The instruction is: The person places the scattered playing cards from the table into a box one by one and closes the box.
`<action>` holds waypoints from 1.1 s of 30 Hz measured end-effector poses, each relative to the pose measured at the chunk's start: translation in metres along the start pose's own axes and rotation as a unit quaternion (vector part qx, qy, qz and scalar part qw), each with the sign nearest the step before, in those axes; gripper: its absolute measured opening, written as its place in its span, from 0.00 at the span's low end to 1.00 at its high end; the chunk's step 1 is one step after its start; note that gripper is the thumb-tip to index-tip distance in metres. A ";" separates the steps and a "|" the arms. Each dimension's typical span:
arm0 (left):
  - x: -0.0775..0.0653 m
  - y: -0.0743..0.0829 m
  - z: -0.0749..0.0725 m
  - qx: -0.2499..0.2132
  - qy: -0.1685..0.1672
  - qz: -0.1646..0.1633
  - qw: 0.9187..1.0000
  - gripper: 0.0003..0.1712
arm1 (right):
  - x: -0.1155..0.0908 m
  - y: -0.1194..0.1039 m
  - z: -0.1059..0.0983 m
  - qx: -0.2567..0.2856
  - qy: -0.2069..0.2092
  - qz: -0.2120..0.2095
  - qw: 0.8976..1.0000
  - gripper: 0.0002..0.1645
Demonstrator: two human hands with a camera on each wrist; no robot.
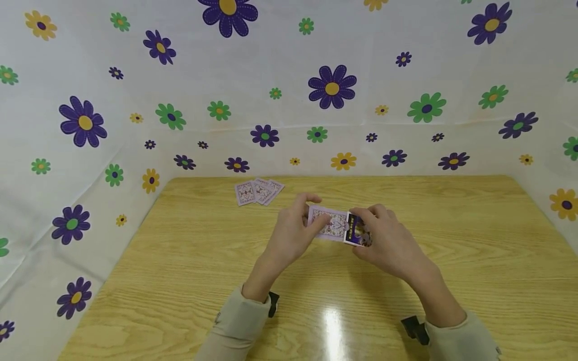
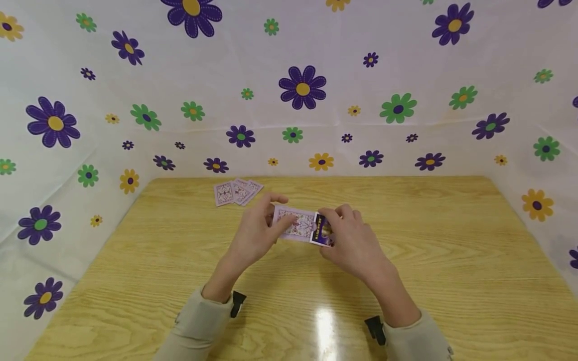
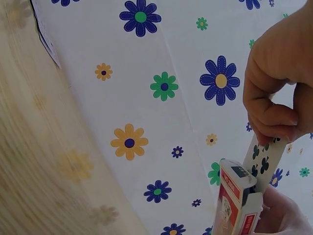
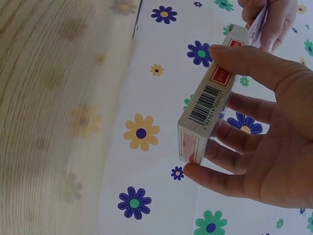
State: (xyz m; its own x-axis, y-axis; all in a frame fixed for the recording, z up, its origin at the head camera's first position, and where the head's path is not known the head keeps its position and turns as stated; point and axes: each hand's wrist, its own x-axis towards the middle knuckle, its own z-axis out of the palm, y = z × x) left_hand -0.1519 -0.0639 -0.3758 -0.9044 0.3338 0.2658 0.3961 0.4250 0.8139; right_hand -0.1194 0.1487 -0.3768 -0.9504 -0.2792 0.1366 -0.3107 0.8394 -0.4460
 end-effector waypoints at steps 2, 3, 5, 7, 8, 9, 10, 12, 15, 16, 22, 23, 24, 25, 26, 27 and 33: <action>0.000 0.002 0.000 -0.026 0.007 -0.011 1.000 0.22 | 0.000 0.000 -0.001 0.003 0.004 0.002 1.000 0.42; 0.001 0.003 0.001 -0.041 0.011 -0.018 0.999 0.23 | 0.001 0.000 -0.001 0.004 0.005 0.003 1.000 0.42; 0.000 0.005 0.002 -0.069 0.025 -0.032 0.997 0.23 | 0.001 0.001 -0.002 0.006 0.010 0.005 1.000 0.43; 0.000 0.007 0.004 -0.095 0.044 -0.044 0.994 0.24 | 0.001 0.001 -0.003 0.006 0.015 0.006 1.000 0.43; 0.000 0.008 0.004 -0.103 0.054 -0.045 0.992 0.23 | 0.001 0.001 -0.003 0.006 0.018 0.006 1.000 0.43; 0.000 0.009 0.005 -0.111 0.064 -0.044 0.991 0.23 | 0.001 0.001 -0.003 0.006 0.021 0.006 1.000 0.43; 0.000 0.009 0.006 -0.115 0.075 -0.039 0.990 0.22 | 0.001 0.001 -0.003 0.006 0.024 0.006 1.000 0.43; -0.001 0.010 0.007 -0.121 0.093 -0.025 0.988 0.19 | 0.001 0.001 -0.003 0.008 0.028 0.006 1.000 0.43; -0.001 0.011 0.009 -0.113 0.106 0.003 0.988 0.13 | 0.001 0.001 -0.003 0.012 0.031 0.007 0.999 0.44; -0.002 0.011 0.010 -0.106 0.107 0.013 0.989 0.12 | 0.001 0.001 -0.003 0.013 0.031 0.007 0.999 0.43; -0.002 0.012 0.013 -0.056 0.099 0.048 0.992 0.09 | 0.002 0.002 -0.003 0.017 0.035 0.004 0.999 0.43; -0.002 0.012 0.014 -0.050 0.097 0.051 0.993 0.09 | 0.002 0.002 -0.003 0.016 0.035 0.003 0.999 0.44; -0.002 0.012 0.014 -0.046 0.095 0.055 0.993 0.09 | 0.002 0.002 -0.002 0.016 0.036 0.003 0.999 0.44; -0.003 0.012 0.015 -0.039 0.094 0.060 0.993 0.09 | 0.002 0.002 -0.002 0.016 0.036 0.002 0.999 0.44; -0.003 0.013 0.015 -0.033 0.092 0.067 0.993 0.09 | 0.002 0.002 -0.002 0.015 0.036 0.002 0.999 0.44; -0.003 0.013 0.016 -0.025 0.090 0.074 0.993 0.10 | 0.002 0.002 -0.002 0.015 0.036 0.002 0.999 0.44; -0.007 0.016 0.022 0.040 0.087 0.123 0.988 0.11 | 0.002 0.001 -0.002 0.014 0.039 -0.001 0.999 0.43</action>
State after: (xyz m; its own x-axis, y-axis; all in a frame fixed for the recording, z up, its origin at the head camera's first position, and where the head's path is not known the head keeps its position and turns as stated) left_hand -0.1360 -0.0411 -0.3763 -0.7895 0.2881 0.5420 0.6129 0.4159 0.6718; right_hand -0.1214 0.1502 -0.3755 -0.9479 -0.2427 0.2065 -0.3137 0.8246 -0.4708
